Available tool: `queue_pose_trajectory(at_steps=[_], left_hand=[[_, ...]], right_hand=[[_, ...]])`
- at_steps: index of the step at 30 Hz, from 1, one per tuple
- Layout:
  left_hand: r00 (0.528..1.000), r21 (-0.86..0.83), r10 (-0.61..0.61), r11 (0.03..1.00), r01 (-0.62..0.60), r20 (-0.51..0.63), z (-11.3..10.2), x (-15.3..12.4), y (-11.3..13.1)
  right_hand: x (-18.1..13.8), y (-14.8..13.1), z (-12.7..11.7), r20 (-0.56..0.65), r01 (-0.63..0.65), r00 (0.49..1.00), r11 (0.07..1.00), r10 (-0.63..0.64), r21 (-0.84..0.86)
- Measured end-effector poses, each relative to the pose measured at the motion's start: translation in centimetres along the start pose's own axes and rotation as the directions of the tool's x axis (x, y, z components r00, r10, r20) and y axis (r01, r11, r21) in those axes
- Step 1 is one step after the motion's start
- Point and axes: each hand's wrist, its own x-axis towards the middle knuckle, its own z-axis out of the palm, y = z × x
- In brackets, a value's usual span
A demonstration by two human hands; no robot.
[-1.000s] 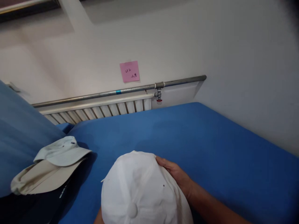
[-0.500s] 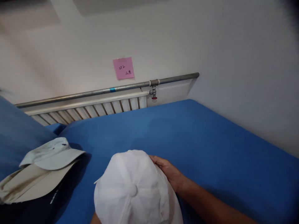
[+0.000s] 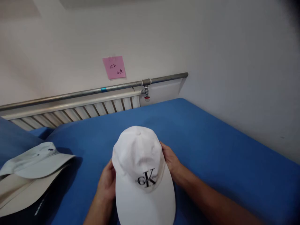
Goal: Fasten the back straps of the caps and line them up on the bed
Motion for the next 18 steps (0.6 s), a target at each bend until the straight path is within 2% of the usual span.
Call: queue_pose_trajectory(at_steps=[4, 8, 11, 15, 18], left_hand=[[0.986, 0.004, 0.168, 0.986, -0.168, 0.003, 0.1, -0.2, 0.2], [0.997, -0.019, 0.074, 0.997, -0.073, 0.013, -0.1, -0.2, 0.1], [0.999, -0.057, 0.029, 0.998, -0.031, -0.027, -0.6, -0.2, 0.4], [0.990, -0.066, 0.047, 0.996, -0.056, -0.130, -1.5, -0.2, 1.0], [0.982, -0.045, 0.079, 0.995, -0.088, -0.171, -2.0, 0.0, 1.2]], right_hand=[[1.0, -0.8, -0.9, -0.043, 0.041, 0.998, 0.999, -0.040, 0.025], [1.2, -1.0, -0.8, -0.083, 0.085, 0.993, 0.996, -0.083, 0.025], [0.8, -0.8, -0.2, -0.085, 0.112, 0.990, 0.994, -0.112, -0.011], [-0.1, 0.0, 0.4, 0.028, 0.040, 0.999, 0.995, -0.038, -0.088], [-0.2, 0.4, 0.3, 0.051, 0.006, 0.999, 0.995, -0.001, -0.104]])
